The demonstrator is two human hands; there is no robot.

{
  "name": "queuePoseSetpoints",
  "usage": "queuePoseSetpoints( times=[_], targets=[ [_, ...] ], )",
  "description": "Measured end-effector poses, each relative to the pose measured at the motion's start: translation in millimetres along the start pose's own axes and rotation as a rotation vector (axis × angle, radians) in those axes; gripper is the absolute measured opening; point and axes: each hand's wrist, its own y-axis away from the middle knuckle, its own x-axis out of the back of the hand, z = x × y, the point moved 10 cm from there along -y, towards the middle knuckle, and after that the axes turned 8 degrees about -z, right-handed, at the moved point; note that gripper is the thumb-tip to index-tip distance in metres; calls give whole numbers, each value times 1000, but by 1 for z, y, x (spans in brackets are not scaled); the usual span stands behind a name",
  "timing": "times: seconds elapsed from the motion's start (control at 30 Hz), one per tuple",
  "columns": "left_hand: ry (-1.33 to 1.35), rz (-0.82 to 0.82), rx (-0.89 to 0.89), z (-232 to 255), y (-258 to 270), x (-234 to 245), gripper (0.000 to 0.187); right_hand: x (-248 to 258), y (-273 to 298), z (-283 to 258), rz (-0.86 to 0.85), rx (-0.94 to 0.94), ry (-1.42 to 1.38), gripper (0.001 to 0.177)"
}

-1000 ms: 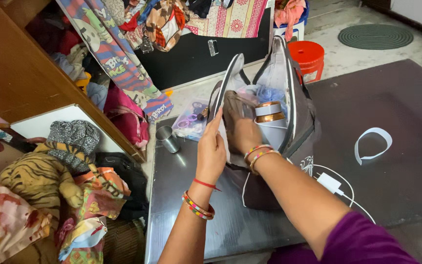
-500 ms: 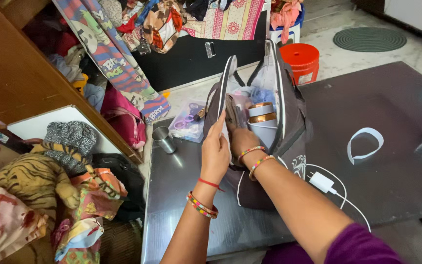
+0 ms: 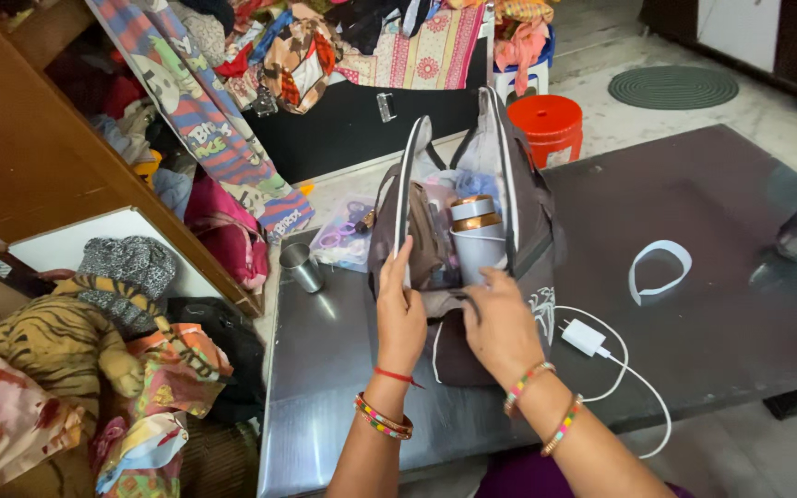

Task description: The person retrieves a cylindrical container from a closet and places it into a brown backpack on a table. They then move to a bed, open a patterned bag, and take out a pink wallet and a phone charger. The charger is plugged into a wall socket, and the wallet and phone are placed into the backpack. Finally, the person picks up a white box from the bed and puts it into the backpack before zipping it closed.

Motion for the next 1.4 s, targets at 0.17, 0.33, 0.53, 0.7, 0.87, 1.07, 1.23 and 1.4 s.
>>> queuePoseSetpoints(
  times=[0.17,0.33,0.53,0.7,0.87,1.07,1.23,1.4],
  targets=[
    [-66,110,-32,6,-14,14,74,73,-23,-4,178,-128,53,33],
    [-331,111,75,-7,-57,23,61,53,-101,20,32,-261,163,60],
    [-618,1,239,-56,-127,33,37,3,-171,117,-268,-424,124,33],
    [-574,-6,75,-65,-174,25,26,-73,-154,175,-552,-575,-770,35],
    [-487,-29,-98,-45,-199,24,22,-98,-157,138,-431,-360,-747,33],
    [-640,-183,-135,-33,-181,2,23,-126,-114,52,-474,-426,-1279,28],
    [-653,-160,-103,-20,-158,15,24,-105,-99,45,-370,-507,-1316,23],
    [-610,-85,-61,-20,-139,37,18,-49,-52,68,-248,-525,-1221,22]
  ],
)
